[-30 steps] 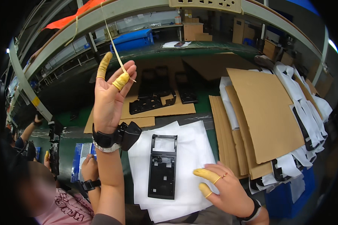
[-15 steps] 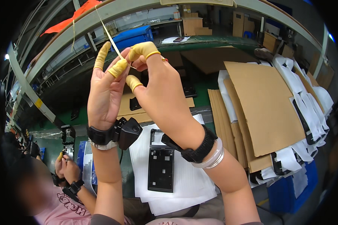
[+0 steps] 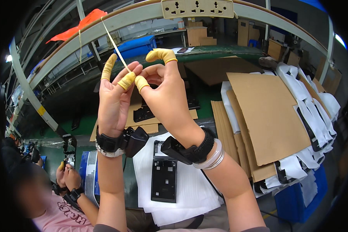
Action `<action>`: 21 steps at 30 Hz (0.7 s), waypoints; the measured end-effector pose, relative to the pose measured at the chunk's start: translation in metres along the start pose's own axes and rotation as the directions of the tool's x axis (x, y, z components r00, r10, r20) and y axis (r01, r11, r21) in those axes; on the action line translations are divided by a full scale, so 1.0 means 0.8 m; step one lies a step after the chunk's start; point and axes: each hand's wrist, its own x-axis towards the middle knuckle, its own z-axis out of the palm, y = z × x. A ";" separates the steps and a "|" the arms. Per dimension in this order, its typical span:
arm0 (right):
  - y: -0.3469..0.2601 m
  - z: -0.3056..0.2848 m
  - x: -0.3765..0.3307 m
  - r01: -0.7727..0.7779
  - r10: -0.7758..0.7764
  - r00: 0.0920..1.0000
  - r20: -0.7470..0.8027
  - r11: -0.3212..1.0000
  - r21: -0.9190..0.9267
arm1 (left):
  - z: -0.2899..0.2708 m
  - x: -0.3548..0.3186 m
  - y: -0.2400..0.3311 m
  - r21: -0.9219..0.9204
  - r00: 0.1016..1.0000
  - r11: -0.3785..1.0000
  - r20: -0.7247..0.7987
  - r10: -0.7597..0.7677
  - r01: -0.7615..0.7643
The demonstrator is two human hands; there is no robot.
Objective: Manually assemble and check plastic components of a device housing at a manufacturing station.
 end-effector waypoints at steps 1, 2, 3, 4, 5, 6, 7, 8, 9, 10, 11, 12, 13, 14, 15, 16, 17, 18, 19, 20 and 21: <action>-0.001 0.002 0.001 -0.057 0.057 0.998 -0.006 0.996 0.068 | 0.000 0.000 -0.001 0.002 1.000 1.000 0.001 0.003 -0.003; -0.002 0.003 0.003 -0.113 0.115 0.993 -0.007 0.984 0.137 | -0.001 -0.001 -0.001 -0.012 1.000 1.000 0.004 0.020 -0.020; -0.004 0.003 0.006 -0.110 0.112 0.994 -0.008 0.985 0.137 | -0.001 -0.001 -0.003 -0.029 0.999 0.999 0.008 0.037 -0.037; -0.005 0.003 0.010 -0.181 0.183 0.983 0.004 0.965 0.191 | -0.003 0.001 -0.005 -0.029 0.999 0.999 0.011 0.039 -0.038; -0.007 0.002 0.013 -0.250 0.253 0.967 0.021 0.937 0.244 | -0.007 0.005 -0.009 -0.071 0.997 0.996 0.039 0.060 -0.057; -0.007 0.003 0.015 -0.246 0.249 0.968 0.020 0.937 0.246 | -0.011 0.008 -0.012 -0.111 0.994 0.991 0.067 0.083 -0.075; -0.008 0.004 0.016 -0.334 0.338 0.939 0.059 0.859 0.387 | -0.016 0.009 -0.014 -0.110 0.994 0.991 0.070 0.085 -0.077; -0.009 0.004 0.018 -0.411 0.416 0.902 0.112 0.752 0.515 | -0.020 0.011 -0.017 -0.114 0.988 0.988 0.095 0.119 -0.108; -0.010 0.002 0.021 -0.504 0.498 0.851 0.165 0.689 0.520 | -0.024 0.013 -0.019 -0.119 0.981 0.983 0.121 0.153 -0.139; -0.009 0.000 0.023 -0.499 0.494 0.854 0.163 0.692 0.522 | -0.028 0.015 -0.021 -0.119 0.980 0.983 0.126 0.155 -0.141; -0.007 -0.003 0.025 -0.576 0.562 0.795 0.230 0.576 0.580 | -0.033 0.018 -0.021 -0.110 0.972 0.982 0.162 0.171 -0.154; -0.007 -0.004 0.026 -0.641 0.616 0.726 0.305 0.447 0.625 | -0.036 0.020 -0.022 -0.100 0.963 0.981 0.196 0.185 -0.168; -0.012 0.000 0.024 -0.644 0.648 0.715 0.263 0.463 0.609 | -0.039 0.022 -0.022 -0.113 0.955 0.978 0.220 0.197 -0.176; -0.008 0.001 0.025 -0.640 0.643 0.718 0.264 0.464 0.612 | -0.040 0.025 -0.025 -0.109 0.954 0.978 0.224 0.199 -0.179; 0.001 0.001 0.026 -0.624 0.652 0.708 0.271 0.399 0.671 | -0.041 0.028 -0.031 -0.129 0.956 0.976 0.216 0.198 -0.174; 0.009 0.001 0.026 -0.604 0.659 0.698 0.280 0.332 0.725 | -0.041 0.031 -0.036 -0.148 0.958 0.975 0.208 0.197 -0.169; 0.016 0.001 0.027 -0.599 0.654 0.703 0.279 0.334 0.728 | -0.037 0.034 -0.043 -0.194 0.965 0.969 0.179 0.191 -0.155; 0.016 0.005 0.026 -0.587 0.662 0.698 0.273 0.310 0.748 | -0.038 0.036 -0.045 -0.214 0.961 0.962 0.184 0.208 -0.167; 0.018 0.010 0.026 -0.575 0.669 0.693 0.268 0.289 0.765 | -0.046 0.039 -0.051 -0.216 0.957 0.959 0.187 0.223 -0.182; 0.022 0.014 0.027 -0.564 0.676 0.688 0.264 0.268 0.781 | -0.054 0.042 -0.055 -0.219 0.952 0.956 0.190 0.240 -0.197; 0.027 0.014 0.029 -0.576 0.676 0.674 0.297 0.230 0.784 | -0.055 0.042 -0.055 -0.181 0.951 0.964 0.205 0.232 -0.196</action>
